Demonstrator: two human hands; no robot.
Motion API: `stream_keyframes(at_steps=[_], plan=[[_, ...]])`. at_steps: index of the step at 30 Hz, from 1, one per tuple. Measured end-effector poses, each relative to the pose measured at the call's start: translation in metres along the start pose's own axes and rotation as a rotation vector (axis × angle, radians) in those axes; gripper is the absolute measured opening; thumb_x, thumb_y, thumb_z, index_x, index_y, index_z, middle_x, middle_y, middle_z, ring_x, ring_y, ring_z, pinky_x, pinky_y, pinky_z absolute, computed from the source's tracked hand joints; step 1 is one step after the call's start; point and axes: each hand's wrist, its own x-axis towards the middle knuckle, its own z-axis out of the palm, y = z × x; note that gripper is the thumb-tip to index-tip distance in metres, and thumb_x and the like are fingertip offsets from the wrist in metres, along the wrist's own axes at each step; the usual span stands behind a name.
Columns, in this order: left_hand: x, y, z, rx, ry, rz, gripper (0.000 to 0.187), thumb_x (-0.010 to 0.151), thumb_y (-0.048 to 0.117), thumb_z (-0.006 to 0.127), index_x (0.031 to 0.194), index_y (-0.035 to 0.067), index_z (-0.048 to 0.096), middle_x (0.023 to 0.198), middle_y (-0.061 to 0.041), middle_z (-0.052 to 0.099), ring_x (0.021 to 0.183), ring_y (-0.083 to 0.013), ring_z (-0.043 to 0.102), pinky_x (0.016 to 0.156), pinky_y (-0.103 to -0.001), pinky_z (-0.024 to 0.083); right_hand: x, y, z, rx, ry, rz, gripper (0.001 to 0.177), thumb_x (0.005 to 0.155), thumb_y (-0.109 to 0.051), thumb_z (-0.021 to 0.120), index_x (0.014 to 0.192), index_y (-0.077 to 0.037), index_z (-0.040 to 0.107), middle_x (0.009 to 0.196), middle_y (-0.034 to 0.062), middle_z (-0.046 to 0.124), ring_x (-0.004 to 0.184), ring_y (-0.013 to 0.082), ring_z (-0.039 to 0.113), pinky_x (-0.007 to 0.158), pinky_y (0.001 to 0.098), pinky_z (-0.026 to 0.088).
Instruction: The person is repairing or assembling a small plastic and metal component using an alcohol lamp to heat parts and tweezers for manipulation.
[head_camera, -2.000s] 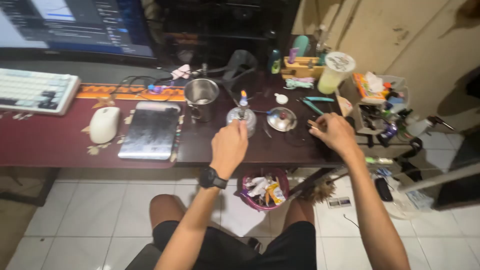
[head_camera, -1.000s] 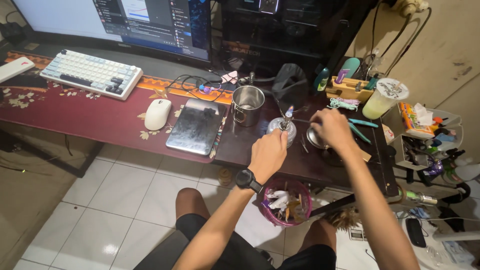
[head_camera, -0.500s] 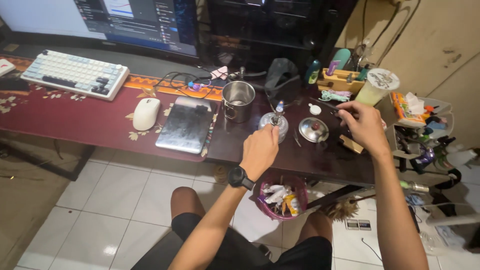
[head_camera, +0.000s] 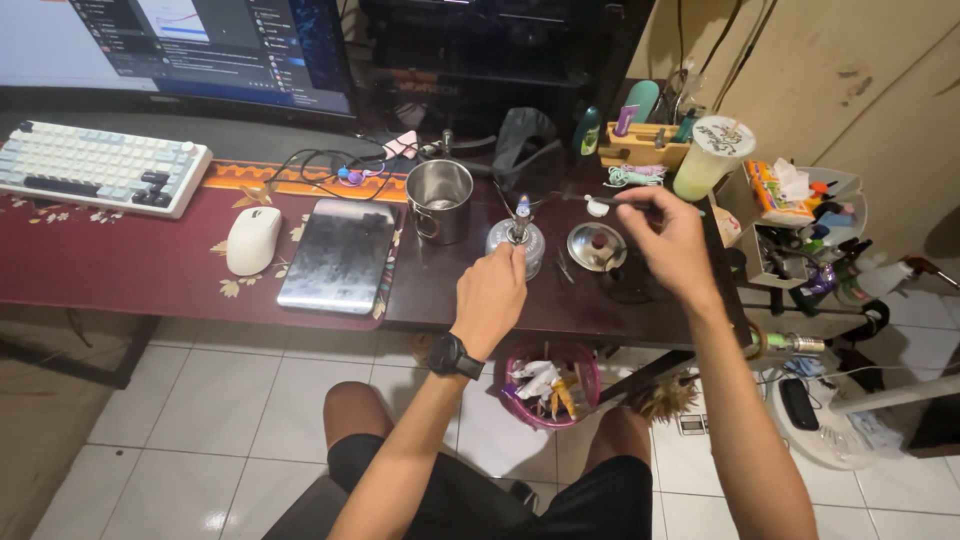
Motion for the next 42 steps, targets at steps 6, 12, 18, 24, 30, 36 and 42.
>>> stream_keyframes(at_steps=[6,12,18,24,30,36,42], plan=[[0.000,0.002,-0.004,-0.007,-0.022,-0.012,0.038,0.106,0.031,0.044,0.092,0.001,0.063,0.080,-0.025,0.070,0.074,-0.0485,0.066,0.068,-0.059,0.050,-0.001,-0.019,0.026,0.030,-0.001,0.105,0.016,0.098,-0.013,0.069,0.108,-0.001,0.070,0.081,-0.0014,0.071,0.072,0.0039,0.067,0.064,0.0219,0.054],[0.000,0.002,-0.004,-0.004,-0.040,-0.022,0.039,0.106,0.031,0.043,0.093,0.001,0.063,0.080,-0.026,0.070,0.076,-0.0484,0.066,0.069,-0.059,0.050,-0.001,-0.019,0.030,-0.088,-0.017,0.023,0.016,0.098,-0.013,0.070,0.110,-0.002,0.072,0.078,0.0011,0.070,0.068,0.0043,0.062,0.062,0.0227,0.049],[0.002,0.001,-0.003,-0.023,-0.036,-0.039,0.038,0.104,0.032,0.046,0.092,0.000,0.064,0.081,-0.026,0.070,0.078,-0.0489,0.067,0.071,-0.058,0.051,0.000,-0.021,0.030,-0.119,-0.002,0.013,0.017,0.097,-0.014,0.071,0.110,-0.002,0.073,0.078,0.0010,0.070,0.069,0.0046,0.061,0.063,0.0227,0.049],[0.001,0.001,-0.003,-0.035,-0.040,-0.039,0.039,0.105,0.031,0.045,0.090,0.000,0.063,0.081,-0.027,0.070,0.078,-0.0496,0.066,0.071,-0.059,0.050,0.000,-0.022,0.029,-0.098,-0.019,0.042,0.018,0.097,-0.014,0.070,0.110,-0.002,0.073,0.076,0.0006,0.071,0.068,0.0044,0.063,0.064,0.0224,0.051],[0.001,0.003,-0.005,-0.035,-0.040,-0.031,0.039,0.106,0.030,0.044,0.090,0.000,0.063,0.080,-0.027,0.069,0.077,-0.0501,0.065,0.070,-0.059,0.050,0.000,-0.021,0.031,-0.074,-0.025,0.037,0.017,0.098,-0.014,0.070,0.110,-0.002,0.072,0.077,0.0002,0.070,0.068,0.0037,0.063,0.062,0.0212,0.049],[0.001,0.000,-0.002,-0.032,-0.035,-0.024,0.039,0.106,0.030,0.043,0.090,0.000,0.062,0.080,-0.027,0.069,0.076,-0.0496,0.065,0.069,-0.059,0.050,0.002,-0.025,0.032,-0.076,-0.034,0.039,0.017,0.098,-0.014,0.070,0.110,-0.002,0.073,0.076,0.0005,0.068,0.066,0.0042,0.061,0.060,0.0219,0.048],[0.000,0.003,-0.005,-0.039,-0.027,-0.025,0.038,0.106,0.030,0.045,0.090,0.000,0.062,0.079,-0.026,0.069,0.075,-0.0493,0.065,0.068,-0.058,0.050,0.004,-0.024,0.036,-0.079,-0.020,0.023,0.017,0.097,-0.015,0.071,0.108,-0.002,0.074,0.078,-0.0012,0.069,0.067,0.0032,0.061,0.060,0.0215,0.048]])
